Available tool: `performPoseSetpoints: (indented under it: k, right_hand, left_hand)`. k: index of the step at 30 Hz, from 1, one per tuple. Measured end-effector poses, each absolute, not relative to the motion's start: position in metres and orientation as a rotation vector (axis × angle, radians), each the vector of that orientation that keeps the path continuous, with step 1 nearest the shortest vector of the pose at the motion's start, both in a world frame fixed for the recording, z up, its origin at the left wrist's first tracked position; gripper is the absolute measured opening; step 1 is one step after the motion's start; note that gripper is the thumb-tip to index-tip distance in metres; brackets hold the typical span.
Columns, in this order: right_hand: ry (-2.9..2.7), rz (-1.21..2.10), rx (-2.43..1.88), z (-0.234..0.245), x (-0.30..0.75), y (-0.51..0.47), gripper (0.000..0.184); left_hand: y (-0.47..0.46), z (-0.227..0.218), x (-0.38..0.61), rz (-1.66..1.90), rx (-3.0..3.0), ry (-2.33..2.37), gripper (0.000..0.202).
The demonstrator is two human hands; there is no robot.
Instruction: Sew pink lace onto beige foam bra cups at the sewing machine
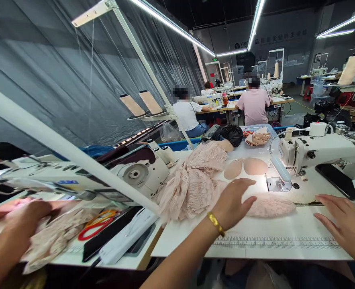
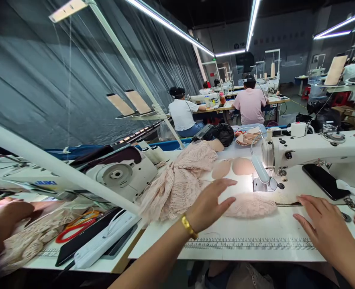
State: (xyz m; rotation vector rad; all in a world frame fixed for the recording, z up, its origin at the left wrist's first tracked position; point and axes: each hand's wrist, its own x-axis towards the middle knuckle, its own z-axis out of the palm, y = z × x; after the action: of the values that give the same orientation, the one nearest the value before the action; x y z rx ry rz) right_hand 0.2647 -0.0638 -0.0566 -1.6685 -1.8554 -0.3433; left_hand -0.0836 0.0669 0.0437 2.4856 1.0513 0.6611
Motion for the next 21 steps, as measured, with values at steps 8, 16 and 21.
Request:
performPoseSetpoints:
  k: [8,16,21]
  right_hand:
    - [-1.921,0.330,-1.381,-0.044,0.198,-0.032,0.054]
    - [-1.467,1.179,-1.230,-0.009,0.189,-0.033,0.045]
    - [-1.388,1.106,-1.291,-0.014,0.177,-0.034,0.047]
  left_hand:
    - [0.067,0.004,0.000,0.313,2.542,0.924,0.009]
    - [0.042,0.043,-0.051,0.760,1.308,0.775,0.027]
    - [0.036,0.021,-0.044,0.710,1.037,0.774,0.049]
